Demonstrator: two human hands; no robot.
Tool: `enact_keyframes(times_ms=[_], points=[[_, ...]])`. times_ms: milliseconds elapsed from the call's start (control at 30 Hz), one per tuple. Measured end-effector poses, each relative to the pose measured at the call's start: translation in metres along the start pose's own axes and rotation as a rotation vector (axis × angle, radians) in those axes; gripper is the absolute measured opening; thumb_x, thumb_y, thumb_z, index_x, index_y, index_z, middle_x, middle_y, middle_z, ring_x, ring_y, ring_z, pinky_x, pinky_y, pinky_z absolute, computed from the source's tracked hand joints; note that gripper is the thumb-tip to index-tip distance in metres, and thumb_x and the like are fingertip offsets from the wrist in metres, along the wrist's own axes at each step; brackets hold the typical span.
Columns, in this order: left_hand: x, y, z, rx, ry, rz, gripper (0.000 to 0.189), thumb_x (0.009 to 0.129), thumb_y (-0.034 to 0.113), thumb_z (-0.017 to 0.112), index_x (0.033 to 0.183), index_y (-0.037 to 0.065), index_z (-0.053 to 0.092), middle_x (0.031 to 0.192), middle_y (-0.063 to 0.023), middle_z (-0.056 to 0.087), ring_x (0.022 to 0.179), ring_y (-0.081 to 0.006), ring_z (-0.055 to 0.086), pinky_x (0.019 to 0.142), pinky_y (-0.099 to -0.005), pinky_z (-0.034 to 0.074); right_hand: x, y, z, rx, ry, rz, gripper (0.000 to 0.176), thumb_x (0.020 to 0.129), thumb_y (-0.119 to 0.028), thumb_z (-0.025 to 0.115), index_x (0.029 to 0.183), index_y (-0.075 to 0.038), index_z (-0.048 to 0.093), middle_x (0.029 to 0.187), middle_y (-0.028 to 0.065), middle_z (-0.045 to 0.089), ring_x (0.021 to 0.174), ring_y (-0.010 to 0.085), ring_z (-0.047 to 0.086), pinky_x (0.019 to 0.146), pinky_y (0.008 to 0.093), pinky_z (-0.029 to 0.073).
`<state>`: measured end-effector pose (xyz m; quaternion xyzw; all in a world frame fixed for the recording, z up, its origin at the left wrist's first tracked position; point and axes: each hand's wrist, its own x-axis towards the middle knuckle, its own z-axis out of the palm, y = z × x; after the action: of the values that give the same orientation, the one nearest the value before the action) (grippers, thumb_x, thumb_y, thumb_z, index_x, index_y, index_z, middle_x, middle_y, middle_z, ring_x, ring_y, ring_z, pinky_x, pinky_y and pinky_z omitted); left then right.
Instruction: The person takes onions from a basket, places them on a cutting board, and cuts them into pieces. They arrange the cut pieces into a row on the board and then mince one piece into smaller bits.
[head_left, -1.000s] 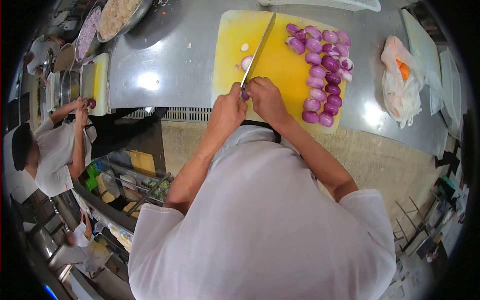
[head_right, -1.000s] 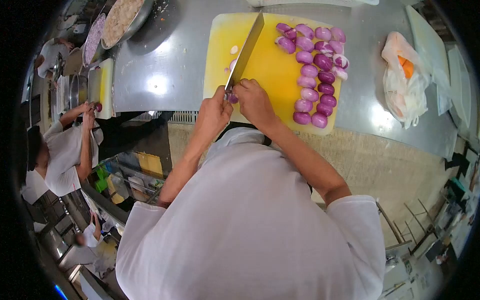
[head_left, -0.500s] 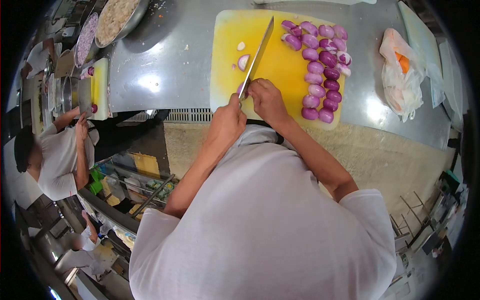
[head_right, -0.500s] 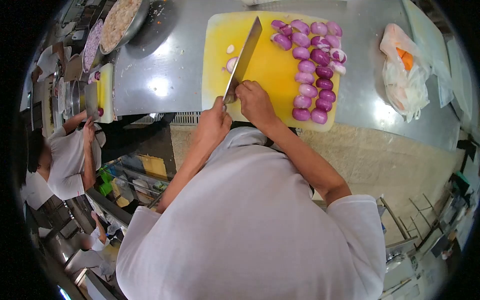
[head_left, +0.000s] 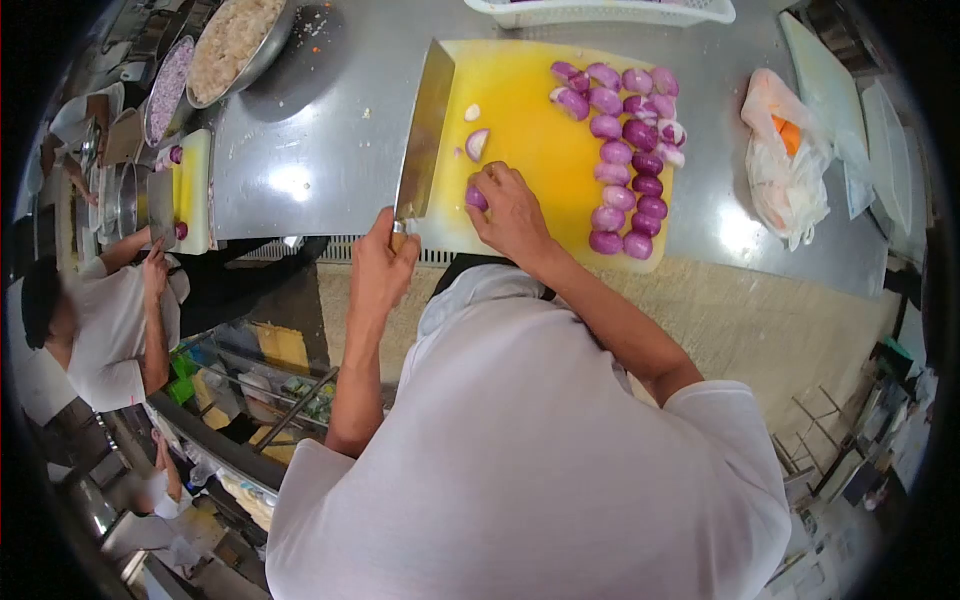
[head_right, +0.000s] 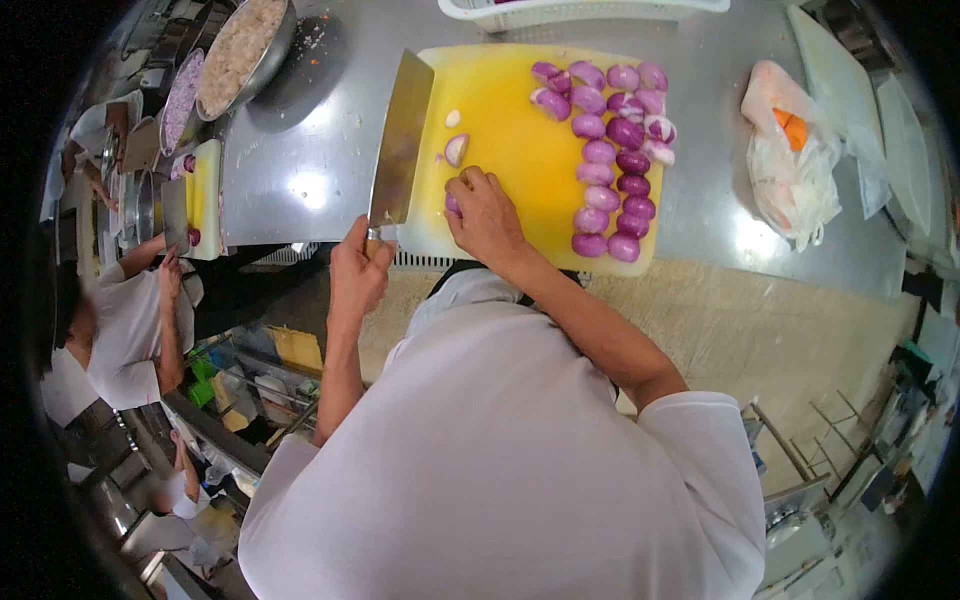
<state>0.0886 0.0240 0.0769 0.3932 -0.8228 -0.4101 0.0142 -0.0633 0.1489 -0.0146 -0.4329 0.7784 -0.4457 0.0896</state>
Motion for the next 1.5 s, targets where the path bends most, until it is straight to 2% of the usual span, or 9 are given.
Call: enact_keyframes(times_ms=[167,233,467,533,733,833,1033,1367,1500], points=[[0.011,-0.035,0.024,-0.040,0.002,-0.058,0.025,0.086,0.011,0.059,0.108,0.000,0.053,0.060,-0.0179,0.054,0.051,-0.0264,0.054,0.053,-0.0395,0.045,0.039,0.016,-0.025,-0.171,-0.128,0.062,0.027,0.077,-0.010,0.069,0.103,-0.004,0.064,0.105,0.0181,0.057,0.099,0.0389,0.055,0.085,0.0458,0.049],[0.012,-0.036,0.028,-0.100,-0.013,-0.025,0.022,0.092,0.012,0.058,0.112,0.004,0.053,0.053,-0.0024,0.047,0.038,-0.0108,0.044,0.037,-0.0299,0.037,0.054,0.014,-0.024,-0.144,0.037,-0.101,0.028,0.076,-0.008,0.069,0.103,-0.005,0.065,0.105,0.0187,0.058,0.098,0.0392,0.055,0.083,0.0465,0.049],[0.020,-0.028,0.028,-0.073,-0.024,-0.077,0.023,0.095,0.017,0.059,0.112,0.004,0.052,0.052,-0.0035,0.047,0.038,-0.0123,0.045,0.037,-0.0311,0.039,0.083,0.018,-0.013,-0.175,-0.217,0.009,0.032,0.075,-0.011,0.073,0.106,-0.006,0.065,0.107,0.0176,0.059,0.102,0.0384,0.055,0.083,0.0465,0.049],[0.018,-0.028,0.026,-0.070,-0.018,-0.048,0.024,0.094,0.017,0.059,0.112,0.003,0.052,0.052,-0.0035,0.047,0.037,-0.0124,0.046,0.037,-0.0312,0.038,0.072,0.003,-0.029,0.138,-0.153,0.006,0.036,0.073,-0.011,0.075,0.106,-0.007,0.063,0.109,0.0144,0.059,0.104,0.0358,0.054,0.083,0.0461,0.049],[0.021,-0.034,0.031,-0.060,0.016,0.013,0.022,0.094,0.015,0.060,0.111,0.003,0.053,0.052,-0.0036,0.049,0.038,-0.0117,0.046,0.037,-0.0310,0.038,0.009,0.007,-0.008,-0.029,-0.181,-0.311,0.041,0.069,-0.008,0.074,0.107,-0.006,0.059,0.108,0.0132,0.058,0.107,0.0344,0.054,0.094,0.0452,0.043],[0.018,-0.014,0.023,-0.128,-0.042,-0.121,0.022,0.094,0.014,0.059,0.113,0.004,0.053,0.052,-0.0031,0.049,0.038,-0.0114,0.046,0.037,-0.0306,0.037,0.015,0.020,-0.019,-0.045,-0.124,-0.301,0.041,0.068,-0.004,0.073,0.107,-0.005,0.059,0.111,0.0142,0.058,0.110,0.0345,0.054,0.103,0.0469,0.039],[0.023,-0.026,0.027,-0.116,-0.019,-0.024,0.023,0.094,0.014,0.059,0.113,0.004,0.053,0.053,-0.0023,0.048,0.039,-0.0108,0.045,0.037,-0.0298,0.037,0.026,0.065,-0.069,-0.197,0.048,-0.173,0.041,0.071,0.001,0.071,0.109,-0.005,0.058,0.115,0.0140,0.059,0.115,0.0333,0.054,0.112,0.0516,0.032],[0.005,-0.001,0.016,-0.066,0.017,-0.021,0.020,0.091,0.013,0.061,0.106,0.002,0.055,0.053,-0.0044,0.047,0.044,-0.0119,0.045,0.043,-0.0320,0.038,0.009,0.017,0.002,0.105,-0.048,-0.136,0.048,0.064,-0.011,0.082,0.107,-0.005,0.061,0.104,0.0110,0.064,0.102,0.0337,0.056,0.092,0.0454,0.044],[-0.008,0.015,0.015,-0.009,-0.008,0.029,0.021,0.088,0.013,0.062,0.099,-0.001,0.052,0.055,-0.0119,0.045,0.049,-0.0209,0.044,0.050,-0.0371,0.039,0.010,0.012,-0.011,0.108,-0.014,-0.166,0.039,0.067,-0.006,0.078,0.103,-0.003,0.062,0.099,0.0111,0.064,0.098,0.0325,0.058,0.084,0.0415,0.048]])
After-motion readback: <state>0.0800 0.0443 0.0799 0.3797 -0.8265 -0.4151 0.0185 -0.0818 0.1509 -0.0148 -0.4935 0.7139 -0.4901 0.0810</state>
